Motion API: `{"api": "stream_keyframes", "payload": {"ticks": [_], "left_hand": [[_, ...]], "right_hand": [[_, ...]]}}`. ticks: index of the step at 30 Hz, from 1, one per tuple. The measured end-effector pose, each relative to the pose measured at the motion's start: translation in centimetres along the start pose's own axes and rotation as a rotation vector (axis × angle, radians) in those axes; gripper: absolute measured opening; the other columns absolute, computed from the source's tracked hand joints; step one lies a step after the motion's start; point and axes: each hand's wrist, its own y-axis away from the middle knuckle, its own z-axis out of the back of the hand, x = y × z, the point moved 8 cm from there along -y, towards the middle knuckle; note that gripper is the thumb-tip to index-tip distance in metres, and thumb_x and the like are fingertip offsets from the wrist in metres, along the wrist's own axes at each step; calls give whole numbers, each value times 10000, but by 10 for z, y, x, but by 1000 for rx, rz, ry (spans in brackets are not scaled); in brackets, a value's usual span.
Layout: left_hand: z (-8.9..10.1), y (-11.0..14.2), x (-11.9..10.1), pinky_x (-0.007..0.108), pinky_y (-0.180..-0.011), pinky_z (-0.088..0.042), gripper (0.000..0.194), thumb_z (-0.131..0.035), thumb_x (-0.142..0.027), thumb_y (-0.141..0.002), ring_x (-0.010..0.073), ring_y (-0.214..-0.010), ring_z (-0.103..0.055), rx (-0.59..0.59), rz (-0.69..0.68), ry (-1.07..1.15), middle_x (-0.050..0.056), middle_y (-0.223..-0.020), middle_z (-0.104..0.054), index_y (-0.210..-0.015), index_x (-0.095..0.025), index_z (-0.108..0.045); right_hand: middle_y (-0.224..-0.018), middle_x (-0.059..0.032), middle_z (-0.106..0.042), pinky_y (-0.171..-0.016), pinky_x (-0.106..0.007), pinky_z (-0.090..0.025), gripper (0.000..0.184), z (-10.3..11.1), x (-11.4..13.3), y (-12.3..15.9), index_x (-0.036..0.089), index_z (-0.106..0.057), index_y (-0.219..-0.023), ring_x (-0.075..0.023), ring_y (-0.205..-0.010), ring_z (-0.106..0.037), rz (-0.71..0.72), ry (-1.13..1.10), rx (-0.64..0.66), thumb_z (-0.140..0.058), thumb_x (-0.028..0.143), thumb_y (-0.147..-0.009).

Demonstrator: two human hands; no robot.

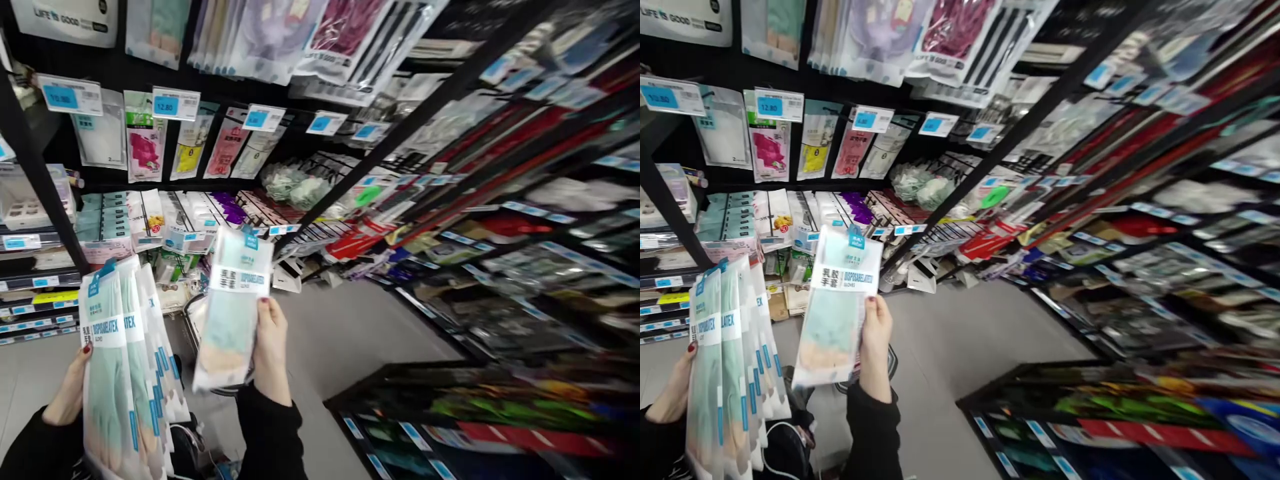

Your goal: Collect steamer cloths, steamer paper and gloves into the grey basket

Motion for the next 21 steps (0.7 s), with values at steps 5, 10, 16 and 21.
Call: {"api": "stream_keyframes", "payload": {"ticks": [5,10,16,21], "left_hand": [[-1,-2,-2,358,-568,-590,303,-800,-185,-397,245,-513,-666,12,-24,73,11,-585,-722,-666,-162,-664],[-2,-3,0,361,-609,-591,215,-779,-138,-420,217,-450,-634,31,-5,142,-29,-482,-671,-533,-202,-607],[-8,-1,4,404,-670,-584,101,-680,-107,-538,236,-475,-650,57,56,179,1,-491,-672,-594,-177,-634],[-10,-1,3,449,-738,-567,75,-615,-106,-638,321,-738,-703,49,59,177,70,-611,-725,-662,-173,-639]], "right_hand": [[-651,4,-515,-559,-231,-327,410,-20,7,3,145,-530,-718,-128,-613,-432,98,187,5,-480,537,-826],[-633,16,-459,-554,-226,-328,375,-65,-1,30,165,-488,-695,-126,-602,-402,37,88,186,-464,512,-834],[-684,6,-484,-575,-218,-354,325,-122,-8,71,160,-517,-759,-125,-633,-417,-129,-108,451,-483,474,-835],[-685,6,-470,-586,-217,-354,331,-139,-12,82,163,-494,-745,-122,-633,-409,-172,-142,531,-485,481,-833]]}}
